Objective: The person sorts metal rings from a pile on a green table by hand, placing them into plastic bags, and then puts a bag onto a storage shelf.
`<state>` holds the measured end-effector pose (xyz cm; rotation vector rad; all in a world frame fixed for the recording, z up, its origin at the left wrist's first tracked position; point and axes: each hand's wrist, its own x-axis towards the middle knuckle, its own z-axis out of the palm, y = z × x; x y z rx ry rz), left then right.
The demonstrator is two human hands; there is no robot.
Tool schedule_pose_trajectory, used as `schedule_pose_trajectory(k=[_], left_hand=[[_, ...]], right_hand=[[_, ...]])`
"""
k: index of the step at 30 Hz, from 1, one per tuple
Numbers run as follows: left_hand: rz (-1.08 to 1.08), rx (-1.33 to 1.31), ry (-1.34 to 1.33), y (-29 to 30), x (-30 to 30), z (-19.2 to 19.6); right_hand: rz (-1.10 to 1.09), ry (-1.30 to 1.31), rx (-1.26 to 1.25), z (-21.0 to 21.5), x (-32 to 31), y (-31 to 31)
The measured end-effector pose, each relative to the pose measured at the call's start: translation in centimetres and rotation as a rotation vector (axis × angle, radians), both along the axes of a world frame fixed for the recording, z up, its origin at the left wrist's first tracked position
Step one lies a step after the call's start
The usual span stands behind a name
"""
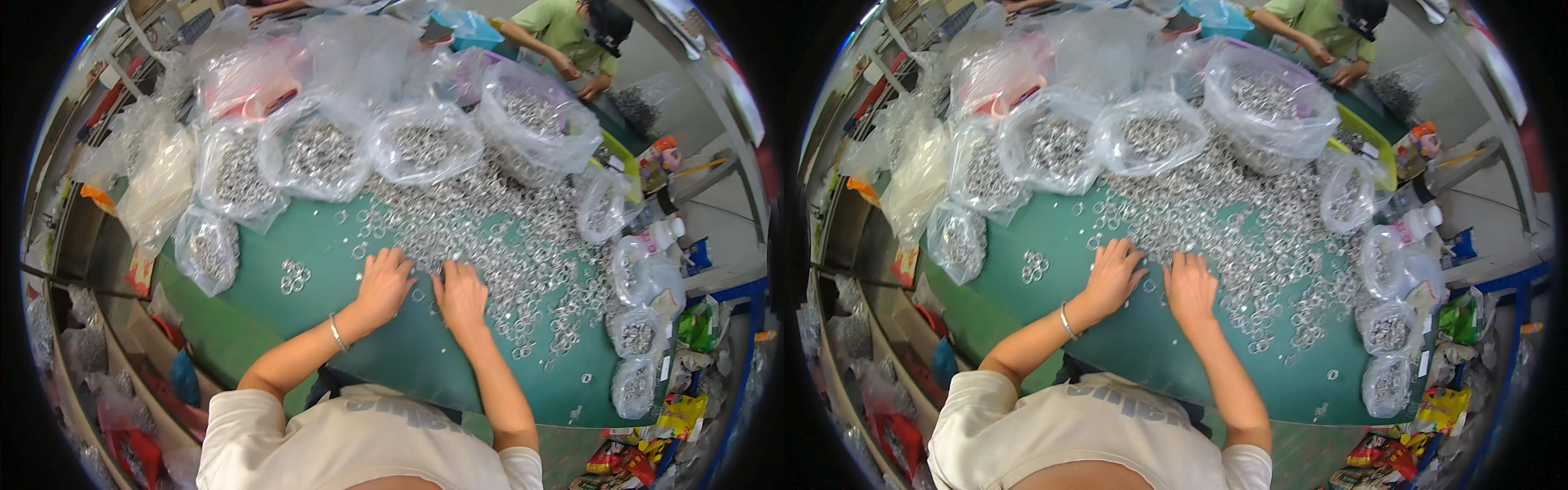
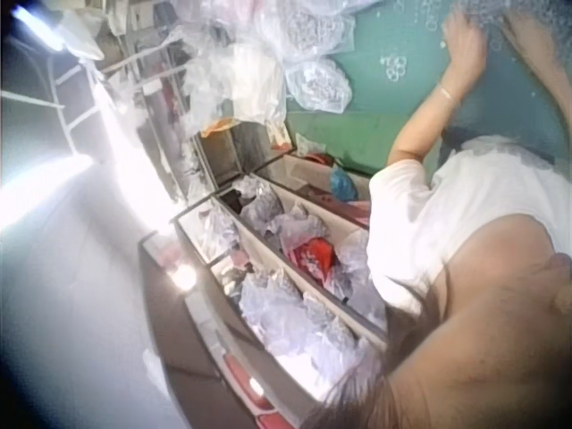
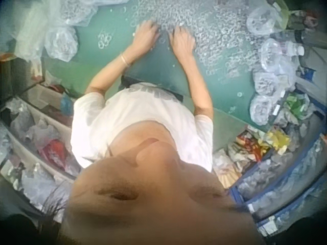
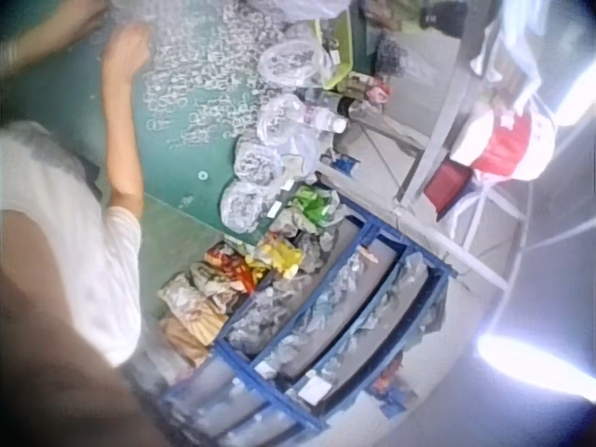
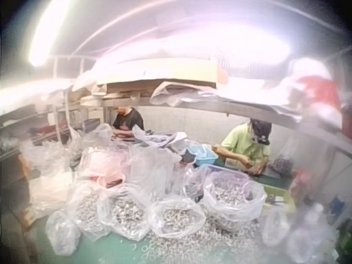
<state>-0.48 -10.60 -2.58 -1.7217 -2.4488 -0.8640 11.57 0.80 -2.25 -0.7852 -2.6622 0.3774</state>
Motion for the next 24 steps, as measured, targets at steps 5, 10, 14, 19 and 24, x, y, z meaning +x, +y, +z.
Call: schedule_pose_trajectory(k=[5, 10, 14, 19, 24], left_hand=[[-0.011, -0.057, 0.008, 0.4, -0.2, 0.2], [-0.024, -0.078, 0.034, 1.1, -0.2, -0.1], [-0.001, -0.052, 0.02, 1.0, -0.5, -0.4], [-0.012, 0.073, -0.305, 1.3, -0.3, 0.3], [-0.045, -0.057, -0.998, 1.4, 1.2, 2.2]], right_hand=[[-0.091, -0.013, -0.075, 1.5, 3.0, 1.0], [-0.154, 0.035, -0.073, 1.9, 4.8, 1.1], [-0.096, 0.066, -0.466, 2.7, 6.2, 0.7], [-0.023, 0.311, -1.098, 2.6, 7.9, 0.4], [-0.055, 0.536, -1.678, 2.2, 9.0, -0.3]])
